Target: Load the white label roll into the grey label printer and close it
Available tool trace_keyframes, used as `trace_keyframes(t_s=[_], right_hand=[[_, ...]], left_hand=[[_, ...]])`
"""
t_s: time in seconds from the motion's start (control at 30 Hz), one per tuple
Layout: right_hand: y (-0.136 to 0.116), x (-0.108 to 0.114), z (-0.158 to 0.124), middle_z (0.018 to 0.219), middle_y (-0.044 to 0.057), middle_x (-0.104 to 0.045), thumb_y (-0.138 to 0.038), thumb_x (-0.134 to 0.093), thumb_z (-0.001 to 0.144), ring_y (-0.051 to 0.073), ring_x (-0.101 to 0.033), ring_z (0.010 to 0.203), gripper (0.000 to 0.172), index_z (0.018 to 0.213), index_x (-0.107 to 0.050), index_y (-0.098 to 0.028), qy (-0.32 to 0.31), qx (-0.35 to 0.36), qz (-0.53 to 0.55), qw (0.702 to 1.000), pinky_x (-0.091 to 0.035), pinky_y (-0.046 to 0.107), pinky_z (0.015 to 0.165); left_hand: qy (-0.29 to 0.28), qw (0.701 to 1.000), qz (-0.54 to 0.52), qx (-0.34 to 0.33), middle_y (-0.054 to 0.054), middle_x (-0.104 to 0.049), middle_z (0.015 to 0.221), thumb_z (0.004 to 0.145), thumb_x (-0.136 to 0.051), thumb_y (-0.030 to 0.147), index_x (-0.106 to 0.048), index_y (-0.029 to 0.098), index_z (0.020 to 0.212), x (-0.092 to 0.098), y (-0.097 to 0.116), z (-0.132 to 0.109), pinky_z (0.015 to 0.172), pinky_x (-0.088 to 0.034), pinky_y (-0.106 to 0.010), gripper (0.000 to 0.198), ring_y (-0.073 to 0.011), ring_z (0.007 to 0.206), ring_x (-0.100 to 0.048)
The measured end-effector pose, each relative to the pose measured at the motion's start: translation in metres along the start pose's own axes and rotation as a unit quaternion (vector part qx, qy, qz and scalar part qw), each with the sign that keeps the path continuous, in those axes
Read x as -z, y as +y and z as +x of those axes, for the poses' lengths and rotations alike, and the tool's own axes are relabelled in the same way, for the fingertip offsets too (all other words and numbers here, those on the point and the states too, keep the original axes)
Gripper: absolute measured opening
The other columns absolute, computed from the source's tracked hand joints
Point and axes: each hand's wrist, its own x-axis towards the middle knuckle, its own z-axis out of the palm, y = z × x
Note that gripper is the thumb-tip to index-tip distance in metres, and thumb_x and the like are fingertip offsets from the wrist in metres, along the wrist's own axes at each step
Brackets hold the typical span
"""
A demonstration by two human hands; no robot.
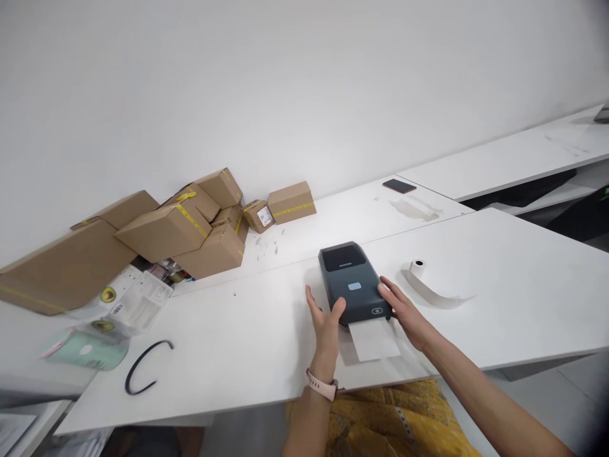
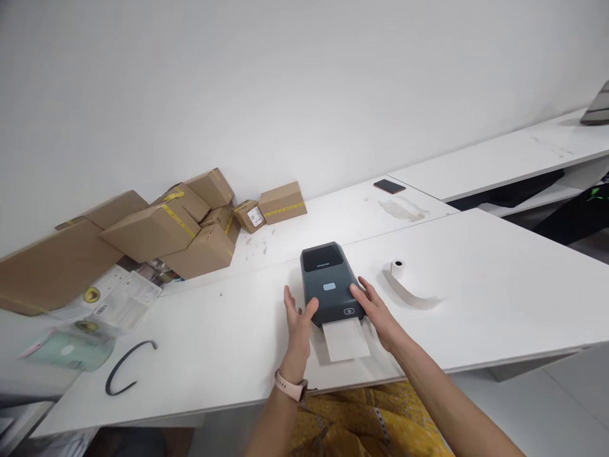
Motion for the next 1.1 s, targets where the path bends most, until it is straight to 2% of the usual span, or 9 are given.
trace_keyframes(t_s=[0.1, 0.2, 0.37, 0.53, 0.73, 0.83, 0.93, 1.0, 1.1], right_hand=[[0.0, 0.0, 0.005, 0.139, 0.009, -0.057, -0.067, -0.055, 0.083, 0.03, -0.057, 0.123, 0.073, 0.143, -0.045, -0.026, -0.045, -0.029, 0.028, 0.998, -0.052, 0.043, 0.096], [0.002, 0.001, 0.005, 0.134, 0.008, -0.062, -0.063, -0.059, 0.082, 0.029, -0.06, 0.118, 0.068, 0.138, -0.05, -0.025, -0.059, -0.037, 0.053, 0.996, -0.053, 0.042, 0.094], [0.0, -0.002, 0.002, 0.127, 0.006, -0.066, -0.061, -0.062, 0.081, 0.029, -0.06, 0.117, 0.064, 0.133, -0.055, -0.025, -0.037, -0.039, 0.066, 0.996, -0.048, 0.044, 0.1], [0.0, -0.006, 0.001, 0.126, 0.008, -0.066, -0.059, -0.065, 0.079, 0.03, -0.06, 0.117, 0.065, 0.132, -0.056, -0.023, -0.019, -0.035, 0.08, 0.996, -0.05, 0.043, 0.098], [0.0, -0.009, 0.006, 0.126, 0.008, -0.066, -0.059, -0.066, 0.078, 0.031, -0.061, 0.115, 0.066, 0.132, -0.056, -0.021, -0.005, -0.016, 0.071, 0.997, -0.051, 0.044, 0.097], [0.008, -0.005, 0.004, 0.133, 0.008, -0.062, -0.061, -0.062, 0.081, 0.029, -0.059, 0.12, 0.067, 0.135, -0.053, -0.023, -0.011, 0.001, 0.055, 0.998, -0.051, 0.043, 0.098], [0.031, 0.005, -0.018, 0.139, 0.009, -0.057, -0.064, -0.058, 0.083, 0.028, -0.056, 0.124, 0.068, 0.138, -0.05, -0.025, 0.037, -0.001, 0.057, 0.998, -0.05, 0.044, 0.1], [0.048, 0.012, -0.041, 0.131, 0.011, -0.064, -0.065, -0.057, 0.083, 0.028, -0.061, 0.118, 0.063, 0.131, -0.056, -0.023, 0.062, -0.03, 0.074, 0.995, -0.055, 0.043, 0.093], [0.061, 0.013, -0.074, 0.101, 0.013, -0.074, -0.066, -0.055, 0.083, 0.028, -0.071, 0.09, 0.053, 0.102, -0.069, -0.019, -0.002, -0.099, 0.087, 0.991, -0.06, 0.038, 0.068]], left_hand=[[-0.102, 0.987, -0.088, 0.091, -0.011, -0.028, 0.159, 0.08, -0.07, 0.047, -0.021, 0.027, 0.153, 0.004, 0.0, 0.001, 0.107, -0.043, -0.036, 0.09, -0.028, 0.141, -0.037], [-0.161, 0.977, -0.127, 0.057, -0.011, -0.047, 0.147, 0.082, -0.068, 0.044, -0.037, 0.024, 0.146, 0.007, 0.0, 0.004, 0.105, -0.044, -0.037, 0.074, -0.0277, 0.131, -0.049], [-0.145, 0.981, -0.12, 0.051, -0.013, -0.053, 0.142, 0.079, -0.072, 0.04, -0.044, 0.022, 0.142, 0.006, -0.002, 0.009, 0.106, -0.042, -0.04, 0.072, -0.0288, 0.129, -0.051], [-0.136, 0.98, -0.137, 0.042, -0.011, -0.054, 0.142, 0.08, -0.07, 0.041, -0.044, 0.025, 0.143, 0.003, -0.005, 0.006, 0.101, -0.046, -0.04, 0.07, -0.0294, 0.126, -0.054], [-0.132, 0.984, -0.119, 0.025, -0.012, -0.056, 0.139, 0.078, -0.07, 0.04, -0.052, 0.02, 0.136, 0.003, -0.004, 0.007, 0.1, -0.047, -0.039, 0.064, -0.0296, 0.124, -0.056], [-0.142, 0.984, -0.101, 0.022, -0.012, -0.057, 0.138, 0.08, -0.069, 0.041, -0.05, 0.02, 0.136, 0.005, -0.005, 0.007, 0.103, -0.045, -0.039, 0.063, -0.0287, 0.125, -0.055], [-0.114, 0.992, -0.054, 0.02, -0.012, -0.048, 0.147, 0.083, -0.066, 0.045, -0.042, 0.022, 0.143, 0.008, -0.007, 0.001, 0.108, -0.041, -0.039, 0.069, -0.0284, 0.133, -0.047], [-0.072, 0.997, 0.015, -0.031, -0.009, -0.034, 0.157, 0.086, -0.063, 0.047, -0.037, 0.026, 0.147, 0.009, -0.006, -0.005, 0.115, -0.033, -0.039, 0.07, -0.0271, 0.143, -0.034], [-0.078, 0.972, 0.14, -0.169, 0.0, -0.026, 0.16, 0.094, -0.051, 0.044, -0.043, 0.033, 0.143, 0.006, 0.001, -0.011, 0.122, -0.019, -0.042, 0.051, -0.023, 0.149, -0.016]])
